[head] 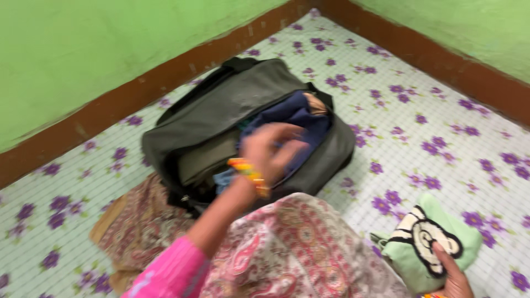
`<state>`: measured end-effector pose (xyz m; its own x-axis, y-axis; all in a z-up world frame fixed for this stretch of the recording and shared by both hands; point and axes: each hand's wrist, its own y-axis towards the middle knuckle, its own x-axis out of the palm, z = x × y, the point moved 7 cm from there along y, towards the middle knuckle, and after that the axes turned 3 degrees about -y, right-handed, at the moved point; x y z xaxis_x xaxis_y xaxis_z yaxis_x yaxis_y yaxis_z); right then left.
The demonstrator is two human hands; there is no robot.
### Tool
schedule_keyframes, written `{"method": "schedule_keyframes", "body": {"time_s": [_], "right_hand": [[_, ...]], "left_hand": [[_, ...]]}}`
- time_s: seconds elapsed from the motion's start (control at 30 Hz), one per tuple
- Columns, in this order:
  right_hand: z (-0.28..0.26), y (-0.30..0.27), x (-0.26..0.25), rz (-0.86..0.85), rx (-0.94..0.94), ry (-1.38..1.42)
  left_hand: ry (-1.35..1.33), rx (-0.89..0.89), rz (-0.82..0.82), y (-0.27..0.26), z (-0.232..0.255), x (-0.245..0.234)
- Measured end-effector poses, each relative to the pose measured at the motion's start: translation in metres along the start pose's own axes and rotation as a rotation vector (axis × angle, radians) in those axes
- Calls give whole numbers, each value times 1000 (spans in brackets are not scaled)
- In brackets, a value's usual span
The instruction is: The person takes a green long-sleeved shirt and a white t-shirt out of a bag, spreads them on a surface, and folds them into flat rectangular shapes.
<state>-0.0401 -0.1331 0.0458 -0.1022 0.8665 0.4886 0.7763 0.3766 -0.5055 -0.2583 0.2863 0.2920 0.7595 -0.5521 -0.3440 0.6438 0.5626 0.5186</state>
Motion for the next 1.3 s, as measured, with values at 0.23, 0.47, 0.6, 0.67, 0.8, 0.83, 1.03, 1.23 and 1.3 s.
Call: {"method": "schedule_keyframes", "body": {"time_s": [0.23, 0.47, 0.6, 0.67, 0.8, 0.83, 1.03, 1.23, 1.3], "right_hand": [[-23, -103, 182, -73, -321, -276], [11, -144, 377, -525, -461, -502], [67, -124, 434, -576, -477, -666], [94, -110, 451, -588, -491, -728], [140, -94, 469, -777, -389, -754], [147, -89, 473, -812, -337, -797], [212, -61, 536, -1041, -187, -1147], [305, 1, 555, -1025, -207, -1309], [335, 32, 556, -854, -360, -1554]], "left_hand": [[1172, 217, 6, -30, -82, -157], [985, -110, 53, -31, -156, -229], [1017, -3, -91, -47, -168, -219], [1066, 36, -51, -53, -175, -225], [426, -130, 288, -59, -178, -240], [185, -166, 333, -58, -177, -238], [9, -301, 503, -75, -140, -228], [102, -224, 454, -94, -111, -235], [133, -240, 465, -101, -108, -232]]}}
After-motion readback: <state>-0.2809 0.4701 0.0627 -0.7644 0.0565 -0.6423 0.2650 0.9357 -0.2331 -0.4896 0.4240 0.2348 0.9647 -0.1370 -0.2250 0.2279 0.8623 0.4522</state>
